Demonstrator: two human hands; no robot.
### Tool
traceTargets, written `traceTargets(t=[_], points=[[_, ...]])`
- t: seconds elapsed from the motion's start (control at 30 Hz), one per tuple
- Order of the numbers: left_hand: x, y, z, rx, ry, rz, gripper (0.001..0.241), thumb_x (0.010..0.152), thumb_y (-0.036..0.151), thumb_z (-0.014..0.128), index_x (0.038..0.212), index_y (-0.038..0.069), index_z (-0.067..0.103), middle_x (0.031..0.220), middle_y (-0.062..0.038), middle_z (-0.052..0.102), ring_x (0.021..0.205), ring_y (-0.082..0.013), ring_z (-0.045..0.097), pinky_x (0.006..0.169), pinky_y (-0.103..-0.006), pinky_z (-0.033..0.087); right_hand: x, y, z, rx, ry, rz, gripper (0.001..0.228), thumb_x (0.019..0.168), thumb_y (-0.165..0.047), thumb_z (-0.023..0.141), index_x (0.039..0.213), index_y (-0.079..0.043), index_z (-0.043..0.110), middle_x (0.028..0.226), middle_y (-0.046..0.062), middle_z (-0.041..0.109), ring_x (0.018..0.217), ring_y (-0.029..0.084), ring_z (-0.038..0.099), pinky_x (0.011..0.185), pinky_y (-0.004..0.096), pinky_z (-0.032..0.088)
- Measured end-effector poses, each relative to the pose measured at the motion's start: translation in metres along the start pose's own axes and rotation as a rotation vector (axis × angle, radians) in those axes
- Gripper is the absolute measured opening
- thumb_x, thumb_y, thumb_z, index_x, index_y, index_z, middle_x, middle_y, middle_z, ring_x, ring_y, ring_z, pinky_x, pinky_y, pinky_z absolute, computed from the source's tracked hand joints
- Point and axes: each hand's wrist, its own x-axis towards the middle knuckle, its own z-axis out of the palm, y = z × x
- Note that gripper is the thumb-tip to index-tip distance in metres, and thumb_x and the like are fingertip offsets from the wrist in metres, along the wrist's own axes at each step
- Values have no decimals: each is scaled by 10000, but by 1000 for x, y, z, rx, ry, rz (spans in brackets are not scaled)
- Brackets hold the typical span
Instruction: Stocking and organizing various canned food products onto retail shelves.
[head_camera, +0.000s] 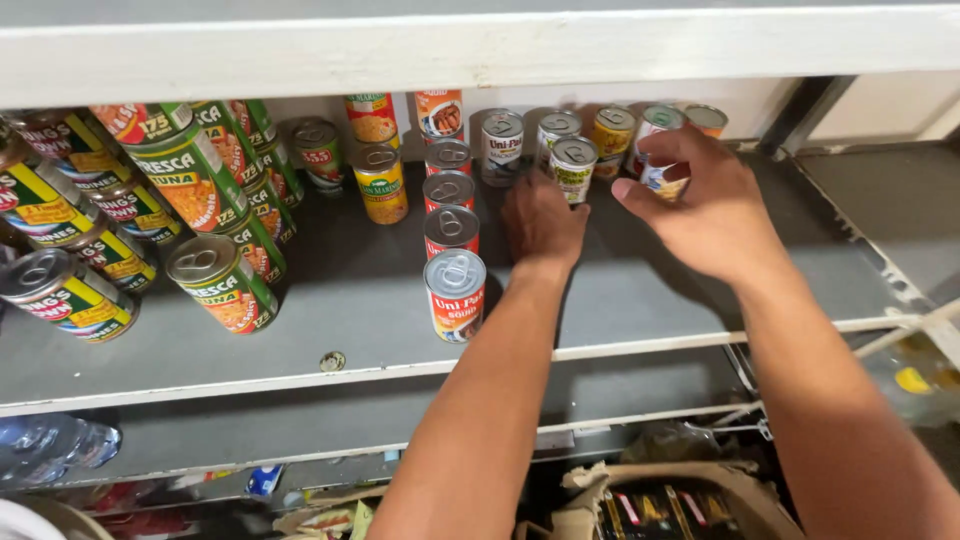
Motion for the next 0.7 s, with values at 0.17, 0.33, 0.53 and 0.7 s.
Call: traceTargets(t=[0.17,0.33,0.53,0.7], points=[[-38,15,-26,138,192,270,610,679,155,824,1191,-88,598,1152,-242,665,1068,-407,642,945,-481,525,-18,-10,-17,372,79,162,452,901,-207,734,1293,-19,610,1121,86,710,953,159,676,771,306,542],[-130,70,-103,-298,221,363,105,991,72,696,1084,22,699,1008,-204,730,913,-397,710,793,-451,575,-62,-55,-15,857,62,486,329,1033,-242,624,1253,3,610,1130,82,694,974,146,662,789,305,548],[-225,132,-221,-325,88,385,340,901,418,731,795,113,624,710,-128,674,689,-335,692,640,-483,509,-126,-167,-39,1495,-186,543,635,1049,-483,435,1412,34,501,1327,234,610,1147,303,614,963,447,512],[-278,132,-273,-334,-46,625,539,1114,537,523,1440,111,584,1351,-154,549,1324,-325,551,1159,-443,430,-157,-243,-69,2111,-430,402,974,985,-732,256,1558,54,310,1544,386,389,1408,486,441,1120,591,379]])
